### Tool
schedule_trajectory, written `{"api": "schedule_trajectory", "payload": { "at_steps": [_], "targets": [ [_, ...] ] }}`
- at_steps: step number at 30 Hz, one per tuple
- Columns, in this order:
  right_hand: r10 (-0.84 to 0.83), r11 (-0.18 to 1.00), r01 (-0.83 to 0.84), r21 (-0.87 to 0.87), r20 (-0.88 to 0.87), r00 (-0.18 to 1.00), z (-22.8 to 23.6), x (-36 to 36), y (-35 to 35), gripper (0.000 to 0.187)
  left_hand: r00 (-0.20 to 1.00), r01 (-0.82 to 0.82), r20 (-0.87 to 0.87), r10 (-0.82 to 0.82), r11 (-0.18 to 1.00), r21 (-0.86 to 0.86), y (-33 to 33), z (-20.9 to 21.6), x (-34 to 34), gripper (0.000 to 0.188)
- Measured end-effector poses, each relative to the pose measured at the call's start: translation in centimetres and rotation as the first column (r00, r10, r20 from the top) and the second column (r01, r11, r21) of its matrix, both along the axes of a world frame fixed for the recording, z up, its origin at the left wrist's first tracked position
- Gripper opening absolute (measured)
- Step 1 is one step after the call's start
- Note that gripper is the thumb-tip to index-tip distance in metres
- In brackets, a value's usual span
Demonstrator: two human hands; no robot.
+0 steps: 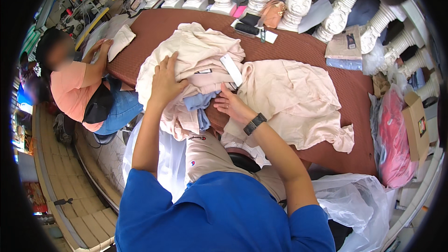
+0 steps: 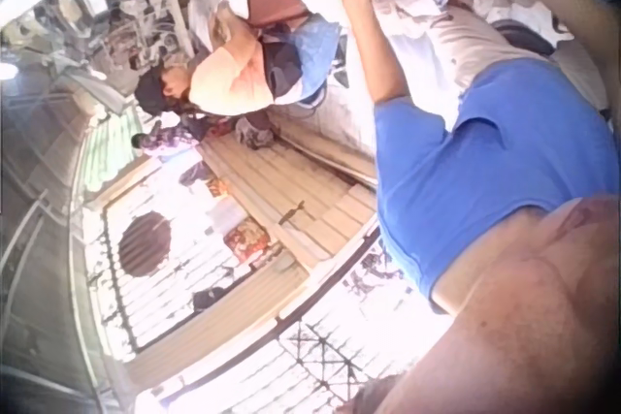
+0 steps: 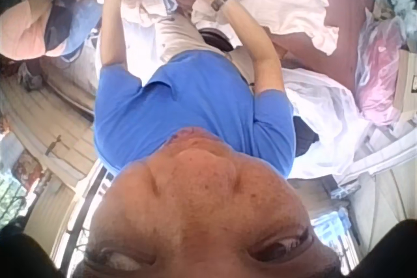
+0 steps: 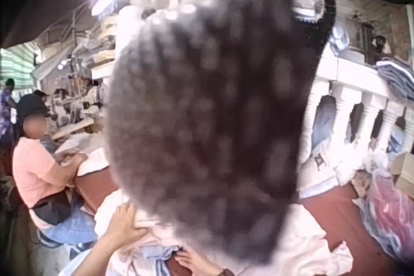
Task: The person places a folded light-colored shirt into a clear plastic bag, seals the bag, and then folds another light-colored shirt using a flat template.
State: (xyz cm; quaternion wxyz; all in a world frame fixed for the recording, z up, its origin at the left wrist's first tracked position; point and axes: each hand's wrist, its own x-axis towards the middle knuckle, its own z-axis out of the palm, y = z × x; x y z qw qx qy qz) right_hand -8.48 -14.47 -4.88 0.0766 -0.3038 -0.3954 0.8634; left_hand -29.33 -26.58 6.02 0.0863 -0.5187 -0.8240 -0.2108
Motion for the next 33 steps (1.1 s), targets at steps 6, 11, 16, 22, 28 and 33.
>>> {"api": "schedule_trajectory", "payload": {
  "at_steps": [6,11,16,22,28,33],
  "targets": [
    [-0.092,0.978,0.041,-0.202,-0.25,0.964,-0.3,-5.3,-0.4,0.116,0.99,0.118,0.052,-0.128,0.979,0.164,0.5,-0.7,-0.8,0.056],
    [-0.205,0.962,0.106,-0.251,-0.41,0.889,-2.9,-5.2,1.2,0.071,0.957,0.241,0.1,-0.272,0.938,0.248,0.8,0.3,3.0,0.049],
    [-0.28,0.944,0.174,-0.28,-0.405,0.87,-3.1,-3.1,0.9,0.065,0.639,0.511,0.515,-0.572,0.815,0.272,-1.8,1.3,1.1,0.046],
    [-0.258,0.933,0.087,-0.349,-0.482,0.837,-0.7,-2.4,0.4,0.086,0.818,-0.275,0.517,0.253,0.961,-0.035,-3.2,-5.7,-17.2,0.073],
    [-0.137,0.987,0.106,-0.121,-0.29,0.947,0.2,-6.4,-1.0,0.059,0.312,-0.021,0.919,-0.241,0.965,0.26,-2.4,-14.5,-19.5,0.074],
    [-0.056,0.995,0.037,-0.09,-0.223,0.973,0.9,-8.0,-0.6,0.037,0.086,0.041,0.948,-0.308,0.951,0.305,-0.7,-13.7,-19.2,0.071]
  ]
}}
